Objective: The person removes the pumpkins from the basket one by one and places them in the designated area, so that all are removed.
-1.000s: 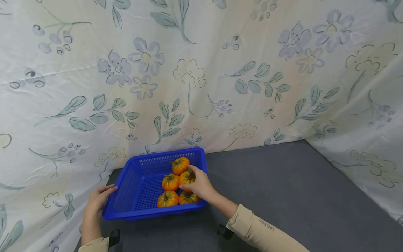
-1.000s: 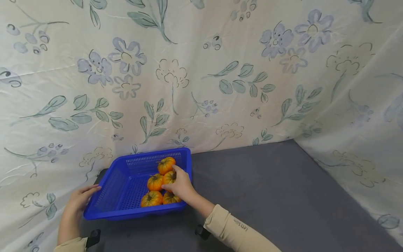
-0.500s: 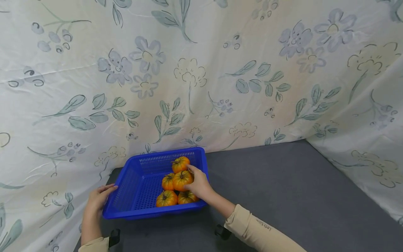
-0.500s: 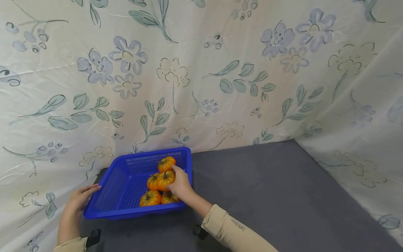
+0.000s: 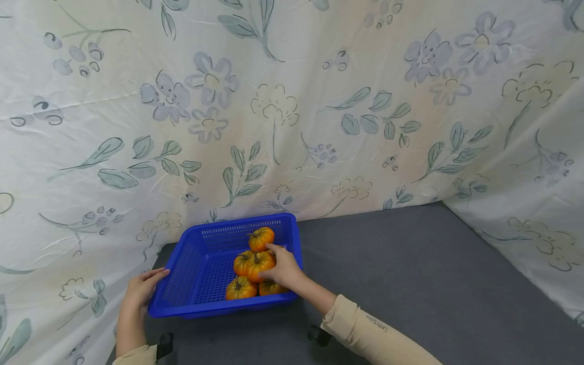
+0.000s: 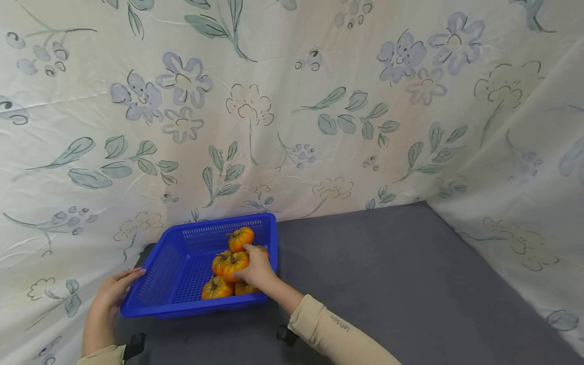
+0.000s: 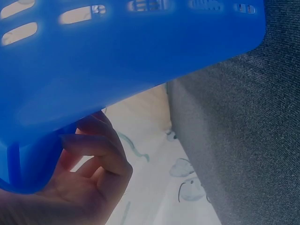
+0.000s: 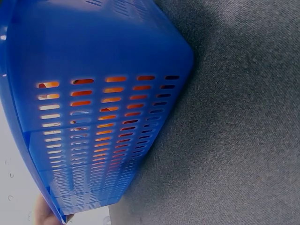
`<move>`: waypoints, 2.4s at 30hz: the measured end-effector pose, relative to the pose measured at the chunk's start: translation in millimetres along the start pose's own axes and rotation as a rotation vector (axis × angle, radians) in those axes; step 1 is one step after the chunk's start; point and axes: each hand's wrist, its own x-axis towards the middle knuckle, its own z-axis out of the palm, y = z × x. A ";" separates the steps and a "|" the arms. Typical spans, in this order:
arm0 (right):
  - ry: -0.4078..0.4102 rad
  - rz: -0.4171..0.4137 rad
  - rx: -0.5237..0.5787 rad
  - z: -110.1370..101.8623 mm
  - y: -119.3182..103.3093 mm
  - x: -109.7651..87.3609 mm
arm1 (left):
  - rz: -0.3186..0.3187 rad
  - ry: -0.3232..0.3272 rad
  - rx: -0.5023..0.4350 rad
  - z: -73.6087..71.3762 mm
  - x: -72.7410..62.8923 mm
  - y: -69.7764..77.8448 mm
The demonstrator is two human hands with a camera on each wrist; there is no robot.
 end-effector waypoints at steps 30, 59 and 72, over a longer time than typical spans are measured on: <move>0.017 0.011 0.011 6.2 -0.1 1.4 | -0.017 0.001 -0.058 -4.5 2.3 1.2; 0.054 -0.081 0.172 -43.0 -6.0 9.0 | -0.014 0.009 -0.045 -3.2 2.9 1.2; 0.112 -0.046 0.233 -64.9 0.9 13.8 | -0.026 0.010 -0.055 -2.5 1.0 0.0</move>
